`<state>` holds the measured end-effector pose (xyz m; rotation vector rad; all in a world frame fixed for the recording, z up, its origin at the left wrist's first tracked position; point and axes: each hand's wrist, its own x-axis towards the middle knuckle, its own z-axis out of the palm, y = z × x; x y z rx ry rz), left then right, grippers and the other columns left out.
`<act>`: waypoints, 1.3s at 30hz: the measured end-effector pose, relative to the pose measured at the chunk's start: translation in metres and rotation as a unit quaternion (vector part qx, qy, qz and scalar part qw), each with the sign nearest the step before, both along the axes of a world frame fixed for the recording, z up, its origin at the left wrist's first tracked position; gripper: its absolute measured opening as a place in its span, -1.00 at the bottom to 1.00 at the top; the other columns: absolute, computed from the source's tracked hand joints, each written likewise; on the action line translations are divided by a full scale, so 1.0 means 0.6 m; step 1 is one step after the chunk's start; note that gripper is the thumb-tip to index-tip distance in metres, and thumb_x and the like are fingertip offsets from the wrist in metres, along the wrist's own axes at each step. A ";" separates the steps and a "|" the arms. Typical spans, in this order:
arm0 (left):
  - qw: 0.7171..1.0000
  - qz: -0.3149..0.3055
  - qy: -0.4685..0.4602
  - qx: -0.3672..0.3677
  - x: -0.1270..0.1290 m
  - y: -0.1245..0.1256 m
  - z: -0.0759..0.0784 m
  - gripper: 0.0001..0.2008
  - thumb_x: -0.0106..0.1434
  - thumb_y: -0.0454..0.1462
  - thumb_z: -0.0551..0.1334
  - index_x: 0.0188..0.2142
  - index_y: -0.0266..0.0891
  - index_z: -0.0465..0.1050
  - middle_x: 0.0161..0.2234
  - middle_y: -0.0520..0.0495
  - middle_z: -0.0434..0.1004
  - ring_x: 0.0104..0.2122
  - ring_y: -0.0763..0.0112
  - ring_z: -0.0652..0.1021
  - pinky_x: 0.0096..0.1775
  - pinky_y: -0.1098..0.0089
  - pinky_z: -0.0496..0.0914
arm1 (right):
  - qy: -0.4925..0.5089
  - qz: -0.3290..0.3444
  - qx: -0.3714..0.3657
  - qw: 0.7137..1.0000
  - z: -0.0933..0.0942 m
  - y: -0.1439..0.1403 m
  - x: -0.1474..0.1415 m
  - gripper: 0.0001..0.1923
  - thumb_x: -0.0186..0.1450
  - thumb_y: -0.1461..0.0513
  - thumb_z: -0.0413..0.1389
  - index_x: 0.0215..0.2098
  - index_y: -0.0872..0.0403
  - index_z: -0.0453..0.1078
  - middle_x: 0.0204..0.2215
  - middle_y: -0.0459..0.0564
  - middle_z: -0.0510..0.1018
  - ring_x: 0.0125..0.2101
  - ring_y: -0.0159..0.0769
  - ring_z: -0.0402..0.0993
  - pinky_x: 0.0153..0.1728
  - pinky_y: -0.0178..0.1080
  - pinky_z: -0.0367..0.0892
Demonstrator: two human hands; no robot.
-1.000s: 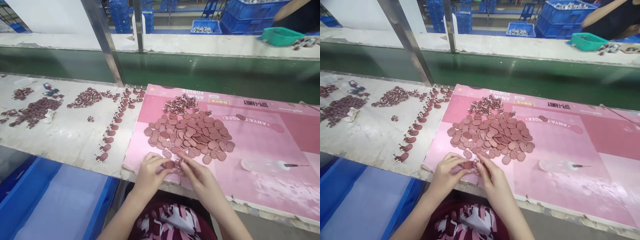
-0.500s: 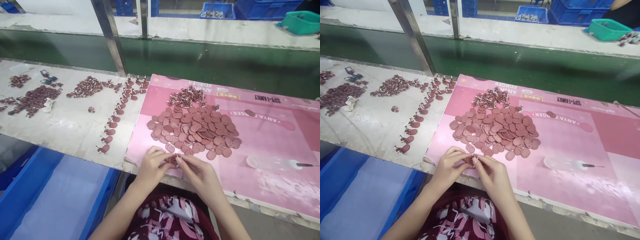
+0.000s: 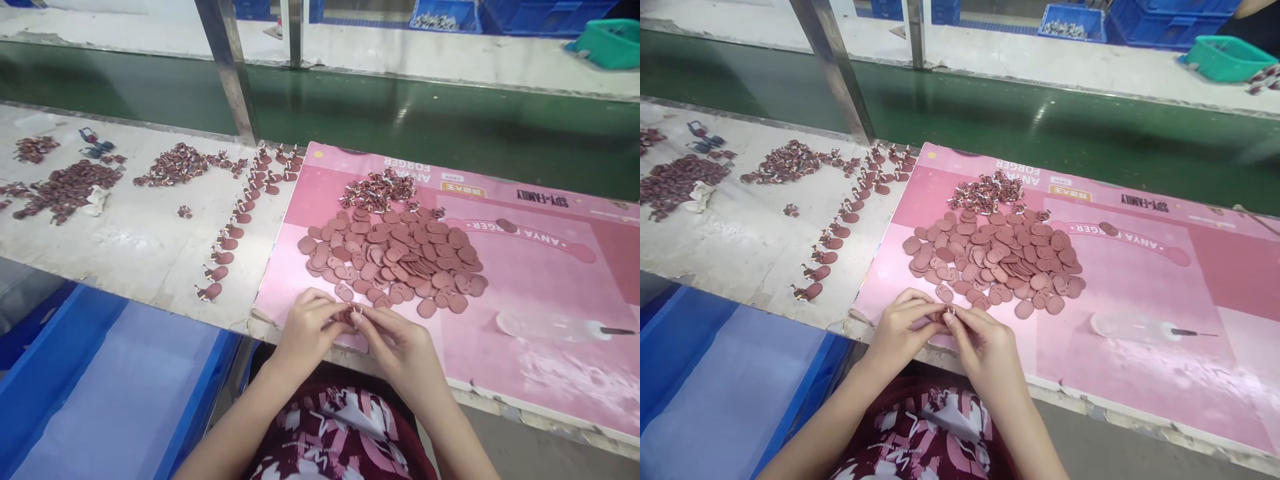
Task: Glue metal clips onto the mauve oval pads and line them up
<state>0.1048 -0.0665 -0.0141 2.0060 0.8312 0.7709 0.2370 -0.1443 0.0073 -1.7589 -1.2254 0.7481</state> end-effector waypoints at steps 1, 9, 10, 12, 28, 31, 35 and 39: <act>1.000 0.003 0.000 -0.006 0.000 0.000 0.001 -0.76 0.10 -0.52 0.31 -0.27 -0.25 0.59 -0.45 -0.03 0.58 -0.31 0.33 0.51 -0.28 0.34 0.51 | -0.010 0.000 0.003 1.000 -0.001 0.000 0.000 -0.73 0.32 0.12 0.07 -0.29 0.06 0.58 -0.47 0.00 0.58 -0.48 -0.30 0.50 -0.45 -0.33 0.38; 0.998 0.019 0.009 -0.055 0.000 -0.002 0.003 -0.71 0.06 -0.57 0.30 -0.28 -0.24 0.60 -0.49 0.02 0.53 -0.36 0.38 0.52 -0.30 0.38 0.50 | -0.062 0.023 0.027 0.997 0.003 0.002 -0.002 -0.76 0.34 0.19 0.05 -0.32 0.05 0.55 -0.50 -0.03 0.56 -0.52 -0.35 0.47 -0.49 -0.36 0.36; 0.998 0.020 0.009 -0.057 0.000 -0.002 0.003 -0.71 0.06 -0.57 0.30 -0.27 -0.24 0.59 -0.49 0.02 0.53 -0.35 0.38 0.52 -0.31 0.39 0.50 | -0.067 0.022 0.031 0.997 0.005 0.003 -0.003 -0.76 0.34 0.19 0.04 -0.34 0.06 0.55 -0.51 -0.04 0.55 -0.54 -0.36 0.44 -0.50 -0.36 0.35; 0.998 0.021 0.006 -0.055 0.000 -0.003 0.002 -0.70 0.05 -0.58 0.30 -0.27 -0.27 0.59 -0.48 0.01 0.53 -0.35 0.37 0.52 -0.31 0.39 0.49 | -0.078 0.022 0.041 0.996 0.007 0.004 -0.005 -0.76 0.34 0.20 0.04 -0.36 0.07 0.53 -0.54 -0.04 0.53 -0.57 -0.38 0.41 -0.53 -0.37 0.33; 0.987 0.073 0.103 -0.099 0.013 -0.015 0.027 -0.59 0.00 -0.67 0.13 -0.39 -0.22 0.59 -0.41 -0.02 0.53 -0.31 0.35 0.54 -0.25 0.35 0.50 | -0.109 0.031 0.017 0.993 0.015 0.008 -0.007 -0.69 0.36 0.16 0.00 -0.44 0.06 0.50 -0.59 -0.05 0.49 -0.61 -0.38 0.38 -0.57 -0.36 0.28; 0.985 0.081 0.108 -0.112 0.015 -0.014 0.027 -0.60 0.01 -0.65 0.14 -0.40 -0.21 0.59 -0.42 -0.02 0.51 -0.36 0.38 0.53 -0.28 0.38 0.49 | -0.113 0.041 0.011 0.993 0.014 0.011 -0.004 -0.66 0.36 0.14 -0.01 -0.46 0.06 0.49 -0.60 -0.04 0.48 -0.61 -0.38 0.38 -0.58 -0.35 0.26; 0.981 0.086 0.102 -0.138 0.016 -0.014 0.027 -0.63 0.02 -0.64 0.17 -0.38 -0.21 0.60 -0.42 -0.01 0.51 -0.38 0.39 0.52 -0.31 0.38 0.48 | -0.121 0.044 0.009 0.992 0.015 0.014 -0.003 -0.66 0.36 0.14 -0.02 -0.47 0.06 0.49 -0.60 -0.04 0.48 -0.61 -0.38 0.38 -0.58 -0.36 0.25; 0.981 0.086 0.105 -0.138 0.016 -0.015 0.028 -0.64 0.02 -0.64 0.17 -0.41 -0.22 0.59 -0.44 -0.02 0.50 -0.36 0.36 0.53 -0.31 0.37 0.48 | -0.131 0.048 0.002 0.990 0.017 0.015 -0.003 -0.65 0.36 0.14 -0.03 -0.48 0.06 0.48 -0.62 -0.05 0.46 -0.63 -0.38 0.36 -0.59 -0.35 0.23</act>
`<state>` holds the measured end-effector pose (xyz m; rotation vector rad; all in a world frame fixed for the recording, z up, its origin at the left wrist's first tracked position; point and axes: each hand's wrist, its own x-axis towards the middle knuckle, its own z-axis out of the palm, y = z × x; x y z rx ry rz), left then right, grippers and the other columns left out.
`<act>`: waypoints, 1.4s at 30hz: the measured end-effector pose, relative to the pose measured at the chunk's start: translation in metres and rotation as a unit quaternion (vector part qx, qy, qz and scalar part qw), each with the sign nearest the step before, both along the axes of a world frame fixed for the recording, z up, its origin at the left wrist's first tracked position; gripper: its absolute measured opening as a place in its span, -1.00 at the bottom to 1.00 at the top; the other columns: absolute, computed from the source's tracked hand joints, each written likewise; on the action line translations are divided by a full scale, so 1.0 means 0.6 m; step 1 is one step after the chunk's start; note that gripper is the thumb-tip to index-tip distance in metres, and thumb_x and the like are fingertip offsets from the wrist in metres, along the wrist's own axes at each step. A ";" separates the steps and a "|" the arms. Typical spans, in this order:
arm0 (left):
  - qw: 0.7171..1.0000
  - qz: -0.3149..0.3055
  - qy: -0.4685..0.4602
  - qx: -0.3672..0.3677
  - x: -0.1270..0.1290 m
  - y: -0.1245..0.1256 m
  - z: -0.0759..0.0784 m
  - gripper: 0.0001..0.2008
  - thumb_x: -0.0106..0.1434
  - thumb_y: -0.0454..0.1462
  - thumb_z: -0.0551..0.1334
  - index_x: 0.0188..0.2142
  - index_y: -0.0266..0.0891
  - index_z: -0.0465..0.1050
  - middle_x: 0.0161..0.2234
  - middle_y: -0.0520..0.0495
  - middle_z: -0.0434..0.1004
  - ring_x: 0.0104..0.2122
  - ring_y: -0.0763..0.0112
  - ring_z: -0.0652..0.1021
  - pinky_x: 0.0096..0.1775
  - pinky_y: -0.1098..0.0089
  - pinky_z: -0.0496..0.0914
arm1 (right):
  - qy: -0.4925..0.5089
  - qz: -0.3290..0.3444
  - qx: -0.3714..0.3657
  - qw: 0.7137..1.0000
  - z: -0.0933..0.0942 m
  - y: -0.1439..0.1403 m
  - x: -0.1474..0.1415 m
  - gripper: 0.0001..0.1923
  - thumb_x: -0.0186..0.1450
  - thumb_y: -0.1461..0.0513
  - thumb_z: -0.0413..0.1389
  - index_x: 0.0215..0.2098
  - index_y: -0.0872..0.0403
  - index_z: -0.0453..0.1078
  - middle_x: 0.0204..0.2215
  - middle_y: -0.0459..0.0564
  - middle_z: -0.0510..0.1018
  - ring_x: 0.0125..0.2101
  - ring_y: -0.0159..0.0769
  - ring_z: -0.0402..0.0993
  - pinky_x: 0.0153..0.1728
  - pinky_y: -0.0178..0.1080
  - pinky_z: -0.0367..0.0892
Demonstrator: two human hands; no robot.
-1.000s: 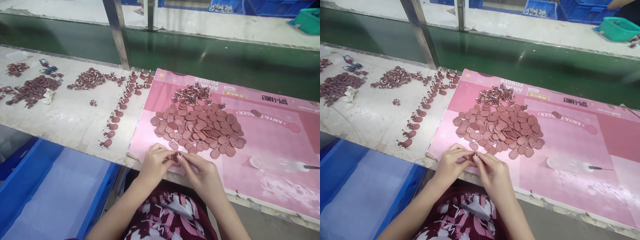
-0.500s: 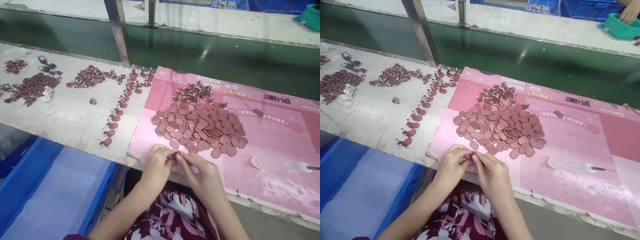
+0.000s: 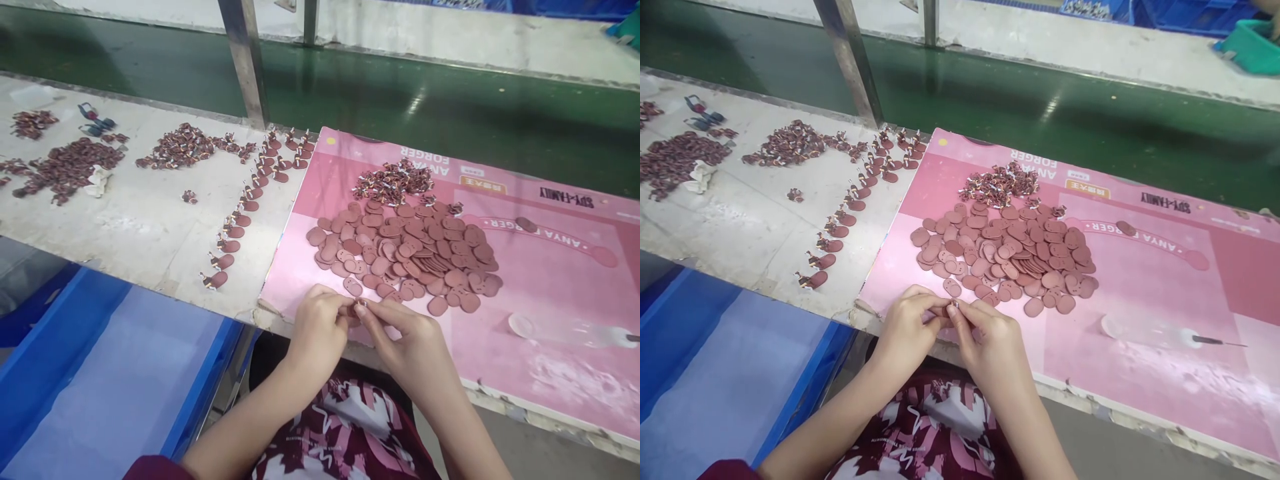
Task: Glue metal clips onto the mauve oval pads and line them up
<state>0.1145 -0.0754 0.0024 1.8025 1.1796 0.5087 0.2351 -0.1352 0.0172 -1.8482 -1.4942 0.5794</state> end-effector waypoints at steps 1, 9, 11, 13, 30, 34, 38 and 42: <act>1.000 0.001 0.003 0.003 0.000 0.000 0.000 -0.63 0.02 -0.64 0.16 -0.41 -0.21 0.59 -0.44 -0.02 0.51 -0.35 0.36 0.53 -0.30 0.37 0.48 | 0.000 0.001 -0.006 1.000 0.000 0.000 0.000 -0.64 0.36 0.13 -0.03 -0.48 0.06 0.48 -0.62 -0.05 0.46 -0.62 -0.37 0.36 -0.59 -0.35 0.23; 1.000 -0.005 -0.005 -0.015 -0.003 0.006 -0.004 -0.73 0.03 -0.58 0.25 -0.47 -0.20 0.58 -0.46 0.00 0.49 -0.41 0.38 0.51 -0.32 0.36 0.47 | 0.016 -0.004 -0.025 1.000 -0.002 0.000 0.002 -0.66 0.35 0.10 -0.02 -0.42 0.04 0.52 -0.53 -0.01 0.55 -0.56 -0.31 0.46 -0.53 -0.32 0.30; 1.000 -0.009 -0.013 -0.019 -0.004 0.008 -0.006 -0.75 0.03 -0.57 0.28 -0.47 -0.20 0.58 -0.47 0.01 0.48 -0.41 0.38 0.52 -0.30 0.35 0.47 | 0.020 -0.009 -0.021 1.000 -0.003 -0.001 0.001 -0.69 0.34 0.11 0.00 -0.38 0.04 0.53 -0.49 0.00 0.59 -0.52 -0.29 0.49 -0.49 -0.31 0.34; 0.999 -0.013 -0.021 -0.020 -0.005 0.009 -0.007 -0.74 0.02 -0.57 0.28 -0.45 -0.19 0.59 -0.47 0.01 0.49 -0.39 0.37 0.53 -0.28 0.35 0.47 | 0.018 -0.010 -0.018 1.000 -0.004 -0.002 0.001 -0.70 0.33 0.13 0.01 -0.38 0.04 0.53 -0.47 0.01 0.60 -0.50 -0.28 0.51 -0.49 -0.31 0.34; 0.997 -0.015 -0.047 -0.060 -0.008 0.009 -0.004 -0.70 0.02 -0.57 0.28 -0.34 -0.20 0.62 -0.38 -0.03 0.49 -0.32 0.36 0.55 -0.23 0.35 0.51 | 0.043 -0.042 -0.057 0.997 0.012 -0.002 -0.001 -0.66 0.30 0.03 0.04 -0.36 0.05 0.55 -0.44 0.02 0.63 -0.47 -0.23 0.55 -0.47 -0.29 0.39; 0.991 0.012 -0.073 -0.110 -0.009 0.008 0.000 -0.70 0.00 -0.56 0.31 -0.36 -0.18 0.62 -0.36 0.00 0.46 -0.36 0.42 0.55 -0.23 0.36 0.51 | 0.071 -0.062 -0.075 0.993 0.021 -0.008 0.000 -0.63 0.29 -0.02 0.04 -0.30 0.04 0.57 -0.39 0.01 0.64 -0.39 -0.21 0.58 -0.43 -0.30 0.43; 0.970 0.050 -0.140 -0.193 -0.013 0.011 0.004 -0.73 -0.09 -0.50 0.42 -0.36 -0.22 0.62 -0.32 -0.02 0.48 -0.41 0.45 0.57 -0.26 0.38 0.52 | 0.099 -0.152 -0.057 0.982 0.027 -0.009 0.014 -0.56 0.27 -0.08 0.04 -0.36 0.06 0.58 -0.43 0.04 0.63 -0.40 -0.17 0.57 -0.39 -0.24 0.46; 0.956 0.028 -0.187 -0.223 -0.023 0.021 0.011 -0.75 -0.11 -0.39 0.47 -0.35 -0.23 0.63 -0.34 -0.04 0.57 -0.36 0.38 0.59 -0.23 0.38 0.50 | 0.216 -0.110 -0.107 0.964 0.026 0.006 0.036 -0.59 0.09 -0.10 0.22 -0.38 0.07 0.57 -0.41 0.06 0.63 -0.36 -0.13 0.58 -0.30 -0.19 0.49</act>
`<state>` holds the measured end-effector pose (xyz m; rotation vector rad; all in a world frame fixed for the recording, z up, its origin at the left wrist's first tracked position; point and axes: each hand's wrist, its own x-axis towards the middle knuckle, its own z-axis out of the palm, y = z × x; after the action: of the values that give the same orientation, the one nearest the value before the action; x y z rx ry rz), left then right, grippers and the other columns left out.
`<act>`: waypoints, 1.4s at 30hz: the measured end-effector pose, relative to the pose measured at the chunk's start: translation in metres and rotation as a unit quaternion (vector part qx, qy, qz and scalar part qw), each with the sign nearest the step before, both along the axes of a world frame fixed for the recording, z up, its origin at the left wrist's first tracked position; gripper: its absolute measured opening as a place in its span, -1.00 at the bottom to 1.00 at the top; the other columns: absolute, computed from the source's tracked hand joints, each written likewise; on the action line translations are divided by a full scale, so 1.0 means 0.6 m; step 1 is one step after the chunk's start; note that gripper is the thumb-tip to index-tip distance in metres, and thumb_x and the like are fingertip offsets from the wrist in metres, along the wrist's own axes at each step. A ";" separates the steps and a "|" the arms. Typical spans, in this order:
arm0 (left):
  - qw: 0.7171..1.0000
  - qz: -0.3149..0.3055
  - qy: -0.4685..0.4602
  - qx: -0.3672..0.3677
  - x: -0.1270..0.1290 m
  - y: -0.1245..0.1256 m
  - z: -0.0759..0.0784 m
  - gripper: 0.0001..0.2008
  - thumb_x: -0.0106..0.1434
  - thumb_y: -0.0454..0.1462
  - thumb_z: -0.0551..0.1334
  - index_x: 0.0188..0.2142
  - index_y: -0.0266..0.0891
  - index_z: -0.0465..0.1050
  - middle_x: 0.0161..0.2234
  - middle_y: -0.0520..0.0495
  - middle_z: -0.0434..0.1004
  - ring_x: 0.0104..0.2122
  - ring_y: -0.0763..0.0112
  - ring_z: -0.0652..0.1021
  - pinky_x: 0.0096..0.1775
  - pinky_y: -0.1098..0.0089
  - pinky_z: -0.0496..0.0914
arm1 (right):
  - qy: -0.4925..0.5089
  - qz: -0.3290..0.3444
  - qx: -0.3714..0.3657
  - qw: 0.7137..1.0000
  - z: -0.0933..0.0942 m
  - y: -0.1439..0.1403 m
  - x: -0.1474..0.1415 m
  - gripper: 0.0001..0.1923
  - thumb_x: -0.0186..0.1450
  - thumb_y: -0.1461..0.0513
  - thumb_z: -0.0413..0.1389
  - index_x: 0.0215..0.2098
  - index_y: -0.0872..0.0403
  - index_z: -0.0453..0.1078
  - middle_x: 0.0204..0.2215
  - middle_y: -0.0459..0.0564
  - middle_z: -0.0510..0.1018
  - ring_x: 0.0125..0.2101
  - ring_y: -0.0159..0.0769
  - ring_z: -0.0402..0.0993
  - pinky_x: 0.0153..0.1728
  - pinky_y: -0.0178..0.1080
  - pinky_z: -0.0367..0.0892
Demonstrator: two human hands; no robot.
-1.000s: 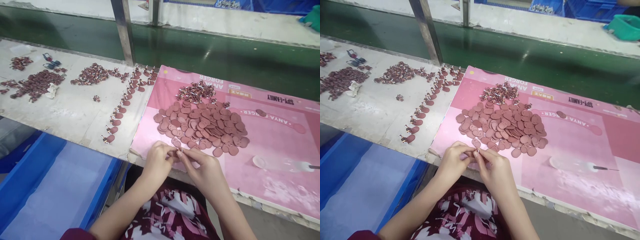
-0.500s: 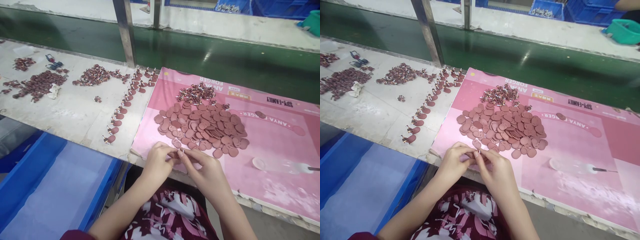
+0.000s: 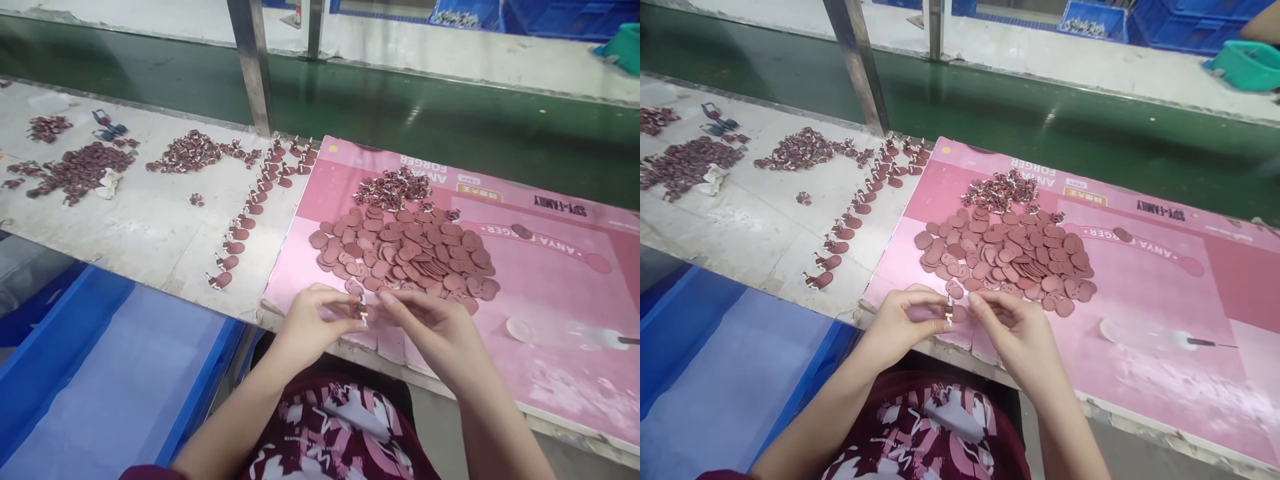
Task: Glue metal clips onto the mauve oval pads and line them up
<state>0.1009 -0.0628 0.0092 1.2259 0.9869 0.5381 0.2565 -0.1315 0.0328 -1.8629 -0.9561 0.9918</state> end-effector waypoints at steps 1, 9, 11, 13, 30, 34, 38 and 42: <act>1.000 -0.004 -0.006 -0.001 -0.002 0.002 0.002 -0.75 -0.10 -0.36 0.47 -0.35 -0.23 0.63 -0.36 -0.04 0.59 -0.35 0.36 0.60 -0.24 0.38 0.50 | 0.043 0.030 -0.009 0.999 -0.001 0.006 0.004 -0.59 0.05 -0.09 0.26 -0.39 0.07 0.57 -0.41 0.06 0.63 -0.36 -0.13 0.58 -0.29 -0.18 0.49; 0.999 0.033 -0.020 0.032 -0.023 0.021 -0.001 -0.54 -0.04 -0.37 0.43 -0.08 -0.19 0.54 -0.39 -0.02 0.63 -0.32 0.33 0.60 -0.12 0.32 0.45 | 0.148 0.131 -0.054 0.979 0.008 0.070 0.003 -0.64 -0.01 -0.02 0.31 -0.47 0.11 0.52 -0.48 0.02 0.60 -0.43 -0.28 0.52 -0.35 -0.28 0.42; 0.996 0.070 -0.005 0.062 -0.031 0.027 -0.006 -0.37 -0.02 -0.38 0.41 0.08 -0.16 0.41 -0.39 0.01 0.63 -0.29 0.35 0.60 -0.08 0.31 0.43 | 0.125 0.143 -0.059 0.980 0.012 0.093 0.001 -0.63 0.05 -0.04 0.26 -0.46 0.11 0.50 -0.57 -0.03 0.54 -0.55 -0.36 0.44 -0.49 -0.31 0.37; 0.988 0.113 0.013 0.108 -0.037 0.032 -0.016 -0.41 0.03 -0.36 0.39 0.09 -0.17 0.38 -0.39 0.00 0.62 -0.29 0.35 0.59 -0.10 0.32 0.44 | 0.097 0.143 -0.056 0.983 0.015 0.125 0.002 -0.64 0.11 -0.03 0.21 -0.42 0.11 0.49 -0.63 -0.07 0.48 -0.65 -0.43 0.33 -0.61 -0.34 0.25; 0.967 0.113 0.031 0.227 -0.056 0.034 -0.036 -0.77 0.35 -0.28 0.09 -0.13 -0.25 0.50 -0.47 -0.03 0.58 -0.42 0.43 0.57 -0.29 0.44 0.45 | -0.138 0.167 0.006 0.976 -0.032 0.424 -0.056 -0.89 0.21 0.27 0.18 -0.43 0.14 0.54 -0.56 -0.03 0.55 -0.50 -0.36 0.42 -0.42 -0.32 0.27; 0.966 0.109 0.034 0.231 -0.056 0.034 -0.034 -0.77 0.34 -0.28 0.09 -0.16 -0.25 0.51 -0.49 -0.02 0.57 -0.42 0.42 0.57 -0.30 0.43 0.45 | -0.180 0.171 0.000 0.969 -0.038 0.427 -0.065 -0.90 0.20 0.28 0.18 -0.44 0.13 0.54 -0.50 0.01 0.57 -0.41 -0.31 0.46 -0.35 -0.30 0.28; 0.967 0.107 0.038 0.227 -0.055 0.033 -0.034 -0.77 0.34 -0.27 0.09 -0.16 -0.24 0.51 -0.50 -0.02 0.57 -0.43 0.40 0.57 -0.30 0.41 0.44 | -0.219 0.169 0.015 0.961 -0.038 0.422 -0.070 -0.90 0.20 0.28 0.17 -0.41 0.11 0.55 -0.36 0.06 0.60 -0.30 -0.24 0.48 -0.28 -0.27 0.29; 0.967 0.108 0.038 0.228 -0.055 0.032 -0.037 -0.78 0.34 -0.27 0.10 -0.16 -0.23 0.51 -0.49 -0.01 0.57 -0.43 0.40 0.56 -0.31 0.42 0.44 | -0.242 0.169 0.026 0.955 -0.038 0.418 -0.075 -0.90 0.18 0.30 0.16 -0.40 0.10 0.55 -0.32 0.08 0.60 -0.26 -0.18 0.49 -0.26 -0.25 0.30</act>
<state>0.0678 -0.0435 -0.0130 1.5624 1.1063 0.9332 0.2118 0.1196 0.0099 -1.9780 -1.6195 0.6940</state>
